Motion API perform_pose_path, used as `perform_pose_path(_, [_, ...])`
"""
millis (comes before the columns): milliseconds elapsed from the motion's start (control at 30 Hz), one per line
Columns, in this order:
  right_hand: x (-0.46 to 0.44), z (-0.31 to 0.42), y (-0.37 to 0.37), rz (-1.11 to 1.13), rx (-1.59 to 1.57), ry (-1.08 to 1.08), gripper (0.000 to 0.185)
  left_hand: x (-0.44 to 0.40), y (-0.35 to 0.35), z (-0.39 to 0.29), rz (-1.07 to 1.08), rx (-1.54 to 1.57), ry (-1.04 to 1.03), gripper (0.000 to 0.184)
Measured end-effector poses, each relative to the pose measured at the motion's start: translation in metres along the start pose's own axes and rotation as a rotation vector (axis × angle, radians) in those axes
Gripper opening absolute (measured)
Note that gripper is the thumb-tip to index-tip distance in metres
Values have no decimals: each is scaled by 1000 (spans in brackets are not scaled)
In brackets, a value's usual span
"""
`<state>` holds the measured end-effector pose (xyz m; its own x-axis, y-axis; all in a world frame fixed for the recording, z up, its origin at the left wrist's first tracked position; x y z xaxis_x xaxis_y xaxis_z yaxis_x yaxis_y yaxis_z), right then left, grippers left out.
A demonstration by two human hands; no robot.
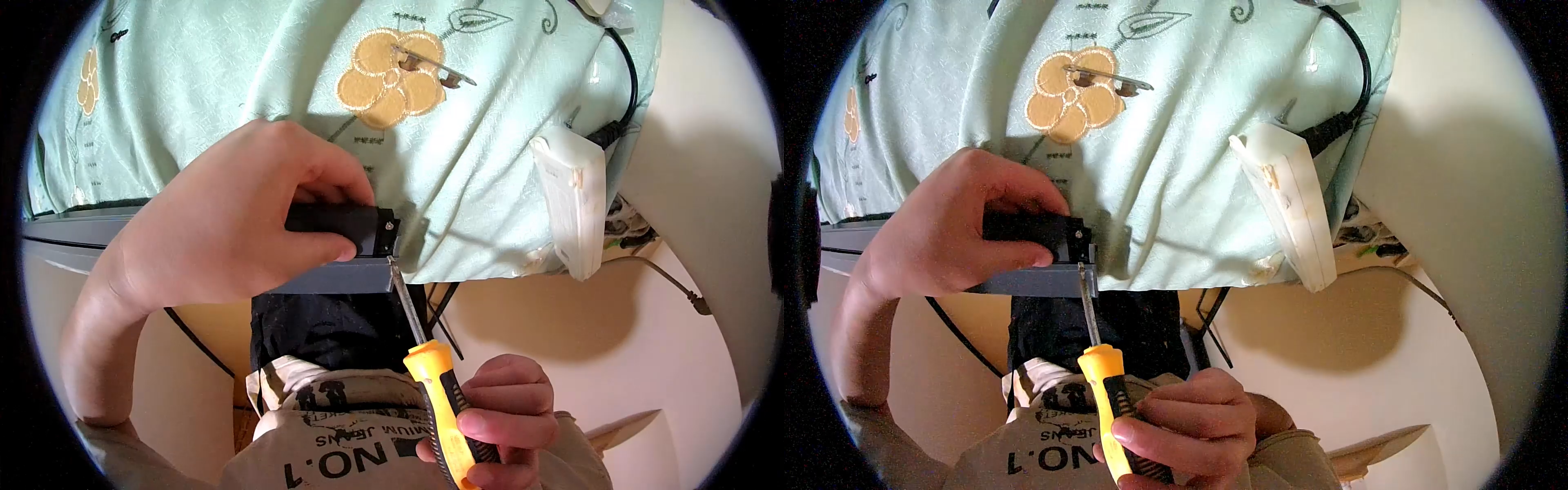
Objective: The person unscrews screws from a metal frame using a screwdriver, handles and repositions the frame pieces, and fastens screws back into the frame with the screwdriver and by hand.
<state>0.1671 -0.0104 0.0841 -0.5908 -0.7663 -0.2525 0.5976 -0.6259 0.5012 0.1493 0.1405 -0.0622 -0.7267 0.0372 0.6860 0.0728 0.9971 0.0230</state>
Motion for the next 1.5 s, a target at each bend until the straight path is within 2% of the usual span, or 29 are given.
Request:
perform_pose_path(67, [3,3,9,-193,-70,86,51,0,1,1,-7,-22,-5,29])
perform_pose_path(267, [11,1,8,-162,-94,204,47,0,2,1,-3,-7,2,30])
perform_pose_path(467, [0,0,3,-182,-54,136,46,0,3,1,-4,-25,-13,30])
perform_pose_path(567, [10,3,5,-164,-90,211,45,0,3,1,4,-26,3,30])
perform_pose_path(767, [7,1,4,-234,-5,122,45,0,2,1,0,-23,3,29])
perform_pose_path(867, [4,4,1,-156,-33,212,44,0,3,0,-11,-30,-20,29])
perform_pose_path(967, [-2,2,0,-213,4,166,43,0,3,2,-11,-20,-8,29])
perform_pose_path(1167, [-3,5,-1,-136,-51,253,43,1,4,-1,-11,-53,-29,28])
perform_pose_path(1267, [-17,7,-8,-69,-4,220,44,1,4,-1,-6,-51,-11,27])
perform_pose_path(1467, [-9,3,-5,-80,11,147,45,1,4,-2,-4,-69,-36,27])
perform_pose_path(1500, [0,2,-1,-96,-11,191,48,1,3,-2,-5,-69,-36,27])
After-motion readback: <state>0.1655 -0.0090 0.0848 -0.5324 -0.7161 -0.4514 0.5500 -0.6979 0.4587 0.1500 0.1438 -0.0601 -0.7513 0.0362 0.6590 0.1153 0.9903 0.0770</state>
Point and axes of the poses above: each hand's wrist, its own x-axis away from the middle knuckle, its own y-axis out of the back of the hand, z = x × y, the point moved 9 cm from there along -x, towards the middle knuckle, and after that the axes turned 13 degrees about -z, right-handed, at the moved point
